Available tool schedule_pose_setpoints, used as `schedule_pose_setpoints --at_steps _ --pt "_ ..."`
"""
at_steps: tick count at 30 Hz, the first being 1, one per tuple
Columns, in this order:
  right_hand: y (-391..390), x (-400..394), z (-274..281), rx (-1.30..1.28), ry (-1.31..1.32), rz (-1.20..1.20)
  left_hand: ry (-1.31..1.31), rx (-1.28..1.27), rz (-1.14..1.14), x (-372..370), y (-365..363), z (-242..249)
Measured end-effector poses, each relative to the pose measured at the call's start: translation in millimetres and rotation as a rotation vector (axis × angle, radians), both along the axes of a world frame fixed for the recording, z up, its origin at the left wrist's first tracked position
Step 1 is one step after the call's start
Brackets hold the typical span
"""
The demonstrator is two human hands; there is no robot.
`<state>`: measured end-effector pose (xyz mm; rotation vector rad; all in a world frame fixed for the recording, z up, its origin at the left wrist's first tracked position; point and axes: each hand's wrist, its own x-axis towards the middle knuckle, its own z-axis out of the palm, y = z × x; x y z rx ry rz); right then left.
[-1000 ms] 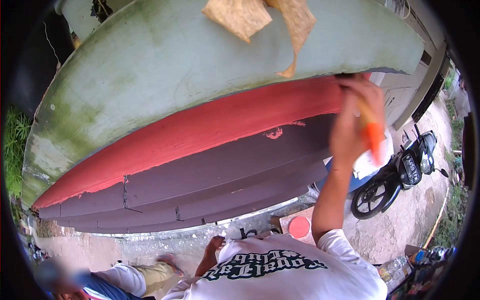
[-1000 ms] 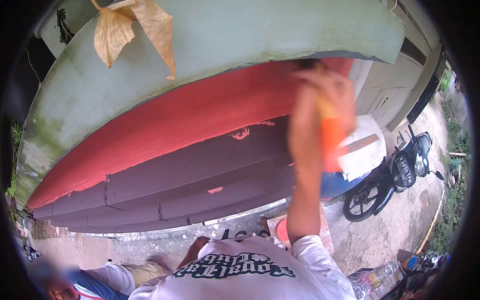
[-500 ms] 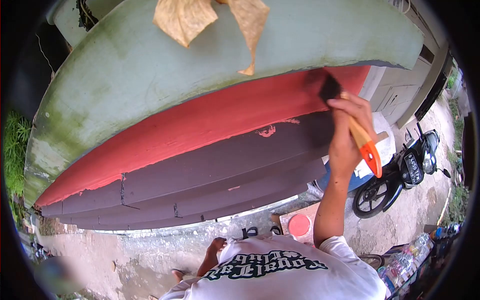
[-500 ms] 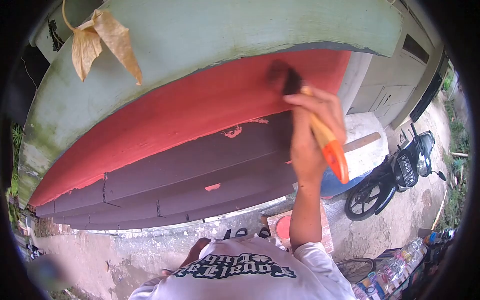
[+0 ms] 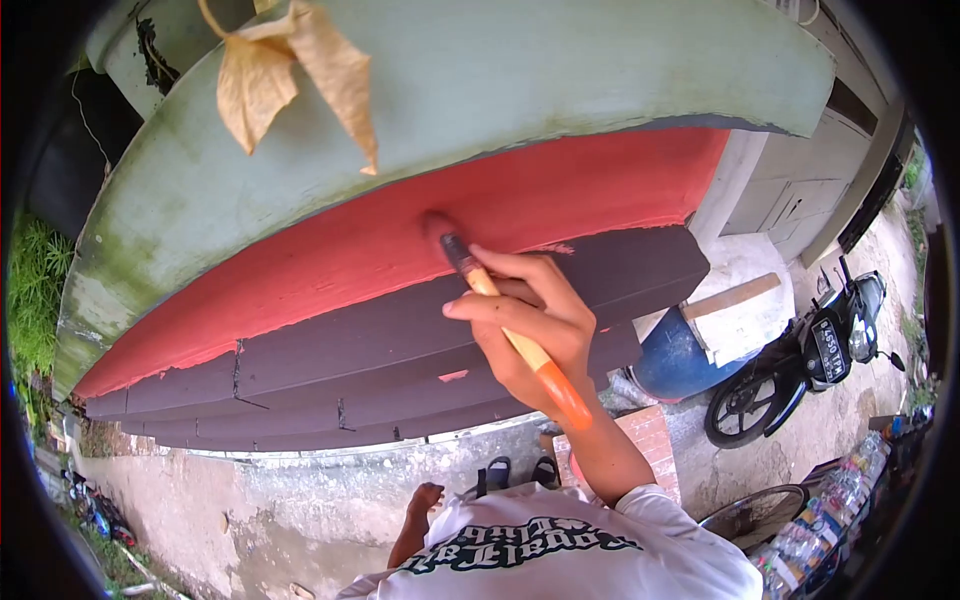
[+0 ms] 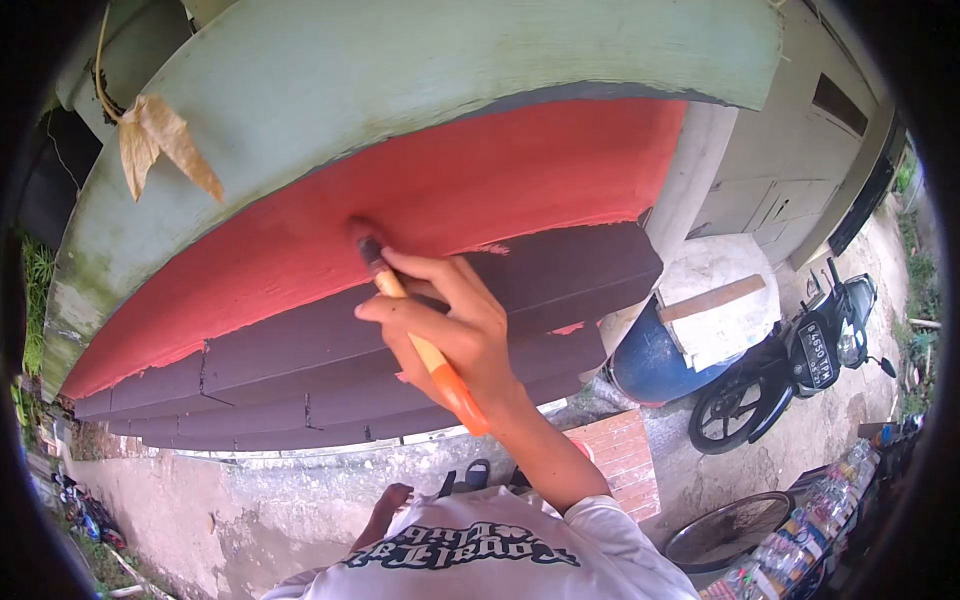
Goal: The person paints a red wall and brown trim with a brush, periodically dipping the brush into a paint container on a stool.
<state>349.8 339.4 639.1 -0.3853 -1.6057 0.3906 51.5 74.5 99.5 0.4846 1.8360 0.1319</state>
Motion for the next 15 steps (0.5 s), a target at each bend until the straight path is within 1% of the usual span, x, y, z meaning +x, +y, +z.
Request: schedule_pose_setpoints --at_steps 1,2,3,5,6,7,8,10,11,12,14,15 --pt "8 3 -5 -0.003 0.084 -0.005 0.003 0.001 0.055 3 -7 -1" --pt "14 15 -2 0.001 0.057 -0.095 0.006 0.002 0.113 4 -11 -4" --pt "19 31 0 -0.001 0.029 -0.182 0.02 -0.003 0.12 7 -18 -3" --pt "24 55 -3 -0.058 0.095 -0.312 0.05 -0.018 0.139 12 -35 -6" --pt "21 68 -2 -0.061 0.074 -0.412 0.047 -0.03 0.14 15 -45 -5" --pt "23 76 -4 -0.014 0.102 -0.505 0.045 -0.041 0.138 18 -55 -7" --pt "18 80 -4 -0.042 0.15 -0.589 0.045 -0.053 0.13 18 -66 -7" --pt "13 88 -11 -0.05 0.259 -0.614 0.021 0.072 -0.064 12 -97 -21" --pt "10 94 -20 -0.031 0.259 -0.621 0.005 0.109 -0.127 9 -102 -31" --pt "6 98 -27 -0.02 0.312 -0.635 -0.01 0.148 -0.188 5 -107 -41" --pt "-7 102 -42 -0.006 0.413 -0.658 -0.039 0.17 -0.211 2 -118 -52" --pt "-12 106 -50 0.06 0.478 -0.757 -0.062 0.158 -0.133 2 -116 -51"
